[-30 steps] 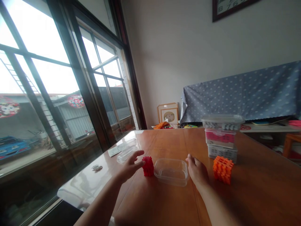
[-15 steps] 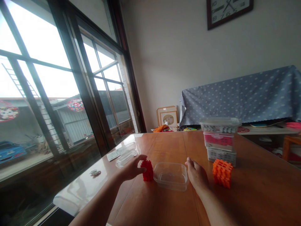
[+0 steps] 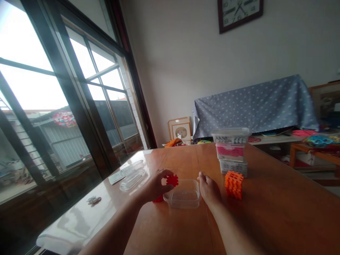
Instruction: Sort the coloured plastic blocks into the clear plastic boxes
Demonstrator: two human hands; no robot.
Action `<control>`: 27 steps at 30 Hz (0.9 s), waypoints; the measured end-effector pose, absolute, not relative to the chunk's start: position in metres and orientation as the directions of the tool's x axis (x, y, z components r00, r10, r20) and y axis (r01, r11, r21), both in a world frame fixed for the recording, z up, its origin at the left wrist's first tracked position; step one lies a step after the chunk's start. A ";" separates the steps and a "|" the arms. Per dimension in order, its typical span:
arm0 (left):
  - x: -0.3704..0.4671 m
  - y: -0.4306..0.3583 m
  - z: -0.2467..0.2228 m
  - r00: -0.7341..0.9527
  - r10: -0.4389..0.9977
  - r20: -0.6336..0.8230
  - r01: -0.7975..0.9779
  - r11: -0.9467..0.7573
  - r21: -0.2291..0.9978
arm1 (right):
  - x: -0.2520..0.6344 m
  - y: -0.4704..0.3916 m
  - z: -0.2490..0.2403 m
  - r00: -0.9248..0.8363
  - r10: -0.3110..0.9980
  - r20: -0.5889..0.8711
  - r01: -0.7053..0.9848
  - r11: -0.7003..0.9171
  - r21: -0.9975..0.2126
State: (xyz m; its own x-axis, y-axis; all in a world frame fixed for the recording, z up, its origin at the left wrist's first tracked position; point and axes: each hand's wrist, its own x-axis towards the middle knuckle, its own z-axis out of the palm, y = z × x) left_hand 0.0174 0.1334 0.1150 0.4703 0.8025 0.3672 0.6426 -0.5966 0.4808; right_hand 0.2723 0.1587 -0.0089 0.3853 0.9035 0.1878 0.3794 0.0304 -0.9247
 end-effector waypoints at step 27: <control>0.092 0.159 0.065 0.403 0.915 -0.009 0.844 -0.367 0.392 | 0.270 0.159 -0.004 0.403 0.892 0.207 0.323 0.073 -0.944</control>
State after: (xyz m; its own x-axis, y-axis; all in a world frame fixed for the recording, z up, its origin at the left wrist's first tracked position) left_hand 0.0920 0.1594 0.0652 0.4026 0.9153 -0.0086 0.8435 -0.3674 0.3918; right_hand 0.2698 0.1590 -0.0042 0.4028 0.8917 0.2067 0.3226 0.0730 -0.9437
